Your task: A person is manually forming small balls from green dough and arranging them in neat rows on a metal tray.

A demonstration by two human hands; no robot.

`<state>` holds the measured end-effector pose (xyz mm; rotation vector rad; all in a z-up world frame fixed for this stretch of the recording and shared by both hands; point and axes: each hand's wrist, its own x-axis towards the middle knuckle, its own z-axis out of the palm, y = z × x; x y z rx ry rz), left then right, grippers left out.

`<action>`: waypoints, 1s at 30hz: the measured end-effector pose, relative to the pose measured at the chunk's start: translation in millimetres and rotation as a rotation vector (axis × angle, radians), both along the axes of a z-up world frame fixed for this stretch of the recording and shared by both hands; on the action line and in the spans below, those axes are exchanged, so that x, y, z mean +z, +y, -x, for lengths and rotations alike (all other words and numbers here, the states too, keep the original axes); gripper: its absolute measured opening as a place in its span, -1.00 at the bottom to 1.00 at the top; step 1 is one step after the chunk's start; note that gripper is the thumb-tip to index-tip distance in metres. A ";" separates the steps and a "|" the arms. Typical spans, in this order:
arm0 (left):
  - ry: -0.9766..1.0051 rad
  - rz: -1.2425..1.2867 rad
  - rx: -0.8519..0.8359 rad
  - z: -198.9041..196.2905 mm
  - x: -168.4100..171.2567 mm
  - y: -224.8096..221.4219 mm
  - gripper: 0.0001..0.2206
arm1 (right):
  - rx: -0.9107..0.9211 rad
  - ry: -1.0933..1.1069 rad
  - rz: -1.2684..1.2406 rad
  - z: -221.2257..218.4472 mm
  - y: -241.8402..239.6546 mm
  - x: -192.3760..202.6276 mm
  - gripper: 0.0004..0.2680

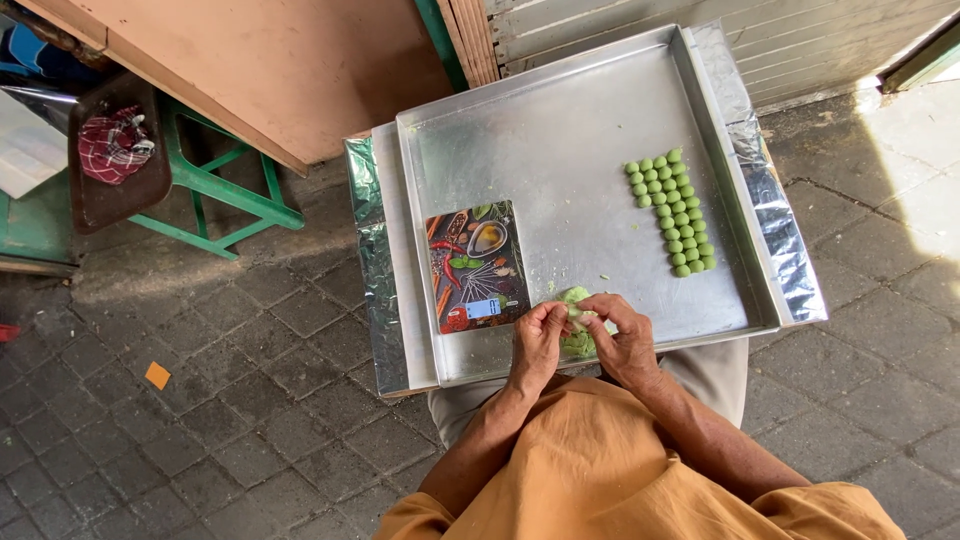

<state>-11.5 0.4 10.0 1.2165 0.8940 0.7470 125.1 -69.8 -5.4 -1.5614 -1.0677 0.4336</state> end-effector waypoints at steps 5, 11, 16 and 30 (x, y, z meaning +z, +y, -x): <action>-0.079 0.029 -0.062 -2.5 -1.5 0.8 -0.71 | 0.095 -0.037 -0.102 1.2 -1.5 -6.3 -0.84; -0.015 -0.108 -0.095 8.2 -37.0 5.2 -0.75 | 0.188 -0.009 -0.011 2.2 -4.5 -11.3 -0.86; -0.064 -0.281 -0.068 5.6 -20.1 1.1 -0.71 | 0.226 0.157 0.089 0.6 -2.7 -19.2 -0.85; -0.170 0.033 0.074 -1.3 -30.1 -0.9 -0.81 | 0.104 0.360 0.066 13.5 -4.1 -10.7 -0.87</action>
